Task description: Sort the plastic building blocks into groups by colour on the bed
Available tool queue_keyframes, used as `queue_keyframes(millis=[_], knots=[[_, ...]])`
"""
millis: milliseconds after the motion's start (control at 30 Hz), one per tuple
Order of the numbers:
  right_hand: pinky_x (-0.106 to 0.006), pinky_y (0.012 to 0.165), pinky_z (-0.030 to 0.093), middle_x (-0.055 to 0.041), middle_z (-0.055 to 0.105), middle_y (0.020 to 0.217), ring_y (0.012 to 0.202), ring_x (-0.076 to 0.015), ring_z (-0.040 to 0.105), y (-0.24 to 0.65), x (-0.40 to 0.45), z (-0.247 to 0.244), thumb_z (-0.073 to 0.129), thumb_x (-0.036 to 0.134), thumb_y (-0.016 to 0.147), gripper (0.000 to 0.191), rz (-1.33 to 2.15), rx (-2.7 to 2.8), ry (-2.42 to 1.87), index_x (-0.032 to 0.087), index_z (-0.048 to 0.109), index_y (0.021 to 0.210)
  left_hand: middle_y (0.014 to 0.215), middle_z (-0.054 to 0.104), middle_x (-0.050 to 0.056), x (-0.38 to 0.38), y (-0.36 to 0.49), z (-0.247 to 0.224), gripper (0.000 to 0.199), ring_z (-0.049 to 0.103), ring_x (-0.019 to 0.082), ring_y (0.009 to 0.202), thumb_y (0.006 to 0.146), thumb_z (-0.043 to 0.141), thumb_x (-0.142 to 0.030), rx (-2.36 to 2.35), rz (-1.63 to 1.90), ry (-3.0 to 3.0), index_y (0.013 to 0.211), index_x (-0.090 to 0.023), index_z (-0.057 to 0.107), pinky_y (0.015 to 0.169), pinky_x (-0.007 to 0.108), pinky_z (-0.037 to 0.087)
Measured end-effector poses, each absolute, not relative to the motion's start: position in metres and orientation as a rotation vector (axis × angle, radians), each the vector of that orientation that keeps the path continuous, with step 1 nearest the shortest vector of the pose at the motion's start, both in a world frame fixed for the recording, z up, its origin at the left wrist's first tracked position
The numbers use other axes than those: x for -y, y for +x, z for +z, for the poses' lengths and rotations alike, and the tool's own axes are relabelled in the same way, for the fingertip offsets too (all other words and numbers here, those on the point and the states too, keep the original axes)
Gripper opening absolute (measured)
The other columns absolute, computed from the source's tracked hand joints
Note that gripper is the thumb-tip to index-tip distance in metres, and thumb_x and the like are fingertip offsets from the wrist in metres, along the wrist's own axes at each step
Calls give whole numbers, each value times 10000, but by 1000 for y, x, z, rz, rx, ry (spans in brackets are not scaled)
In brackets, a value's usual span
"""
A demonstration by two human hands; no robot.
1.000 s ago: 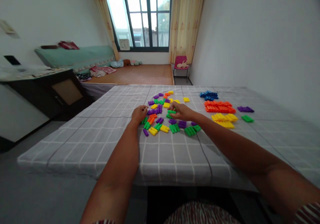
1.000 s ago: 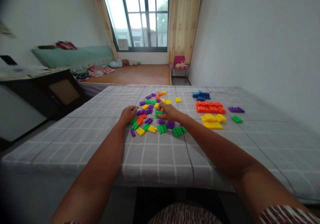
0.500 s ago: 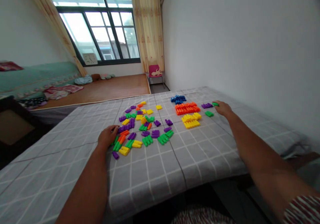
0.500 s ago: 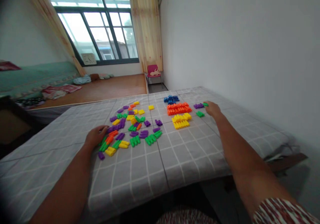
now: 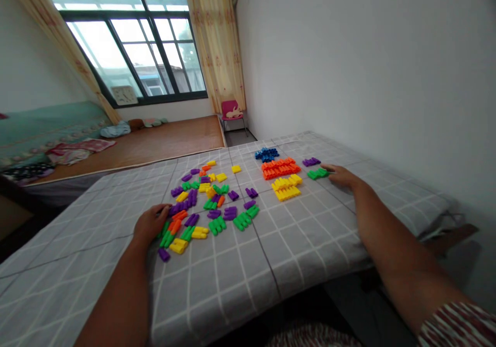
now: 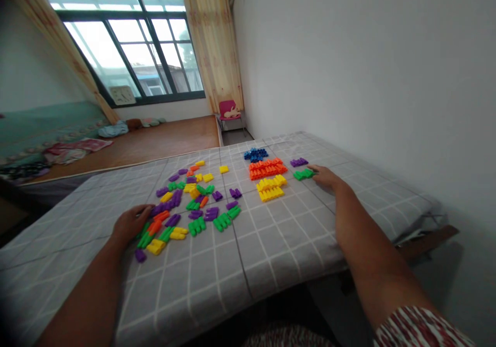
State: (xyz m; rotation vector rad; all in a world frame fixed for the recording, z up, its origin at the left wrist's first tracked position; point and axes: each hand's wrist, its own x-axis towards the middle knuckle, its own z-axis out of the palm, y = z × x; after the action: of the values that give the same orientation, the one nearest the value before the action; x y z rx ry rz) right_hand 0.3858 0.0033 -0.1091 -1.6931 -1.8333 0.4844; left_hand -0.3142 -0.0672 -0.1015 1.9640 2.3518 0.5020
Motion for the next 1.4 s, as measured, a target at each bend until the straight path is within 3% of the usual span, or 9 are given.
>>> queue_keyframes(millis=[200,367,500,633,867,1267,1400], knots=[[-428,1077,371,-72,592,1335,1263,-292,507,369,-3,-106,687,367,676,585,411,1945,-1627,219,645,1241,1163,702,59,68,-312,-100,445,646,264,1054,866,394,-436,-2359,510,1963,1103,-232,710,831,331,508],[-438,1077,361,-59,663,1231,1195,-274,559,358,-12,-117,660,387,721,436,241,1990,-1610,235,707,1127,1170,698,71,69,-312,-99,463,645,262,1061,863,389,-440,-2351,487,1948,1116,-215,705,825,323,511],[-435,1056,382,-70,679,1196,1169,-267,577,356,-16,-121,640,393,736,450,202,2017,-1571,222,697,1148,1157,704,67,68,-315,-103,457,649,256,1046,866,390,-447,-2348,519,1970,1103,-223,710,833,322,510],[-447,1050,389,-84,629,1281,1210,-292,546,370,-18,-122,678,415,698,561,254,1938,-1580,220,652,1224,1146,709,59,68,-314,-103,436,651,241,1044,863,401,-423,-2347,529,1968,1097,-226,712,844,308,508],[-397,978,458,-92,677,1199,1096,-268,618,391,-17,-128,572,239,709,481,349,1810,-1676,186,680,1174,1149,706,54,70,-312,-100,436,649,238,1051,867,394,-417,-2357,509,1953,1109,-229,704,841,304,509],[-370,840,514,-97,717,1071,901,-252,663,381,-16,-124,558,265,715,438,240,1796,-1713,196,702,1122,1161,701,70,70,-312,-101,452,642,248,1060,872,386,-428,-2332,537,1975,1108,-211,705,853,313,499],[-385,853,508,-109,706,1093,869,-240,666,379,-13,-121,487,229,752,425,-29,1572,-1737,177,680,1127,1154,703,78,71,-308,-99,480,638,243,1067,878,372,-441,-2305,604,1949,1120,-187,699,863,299,487]])
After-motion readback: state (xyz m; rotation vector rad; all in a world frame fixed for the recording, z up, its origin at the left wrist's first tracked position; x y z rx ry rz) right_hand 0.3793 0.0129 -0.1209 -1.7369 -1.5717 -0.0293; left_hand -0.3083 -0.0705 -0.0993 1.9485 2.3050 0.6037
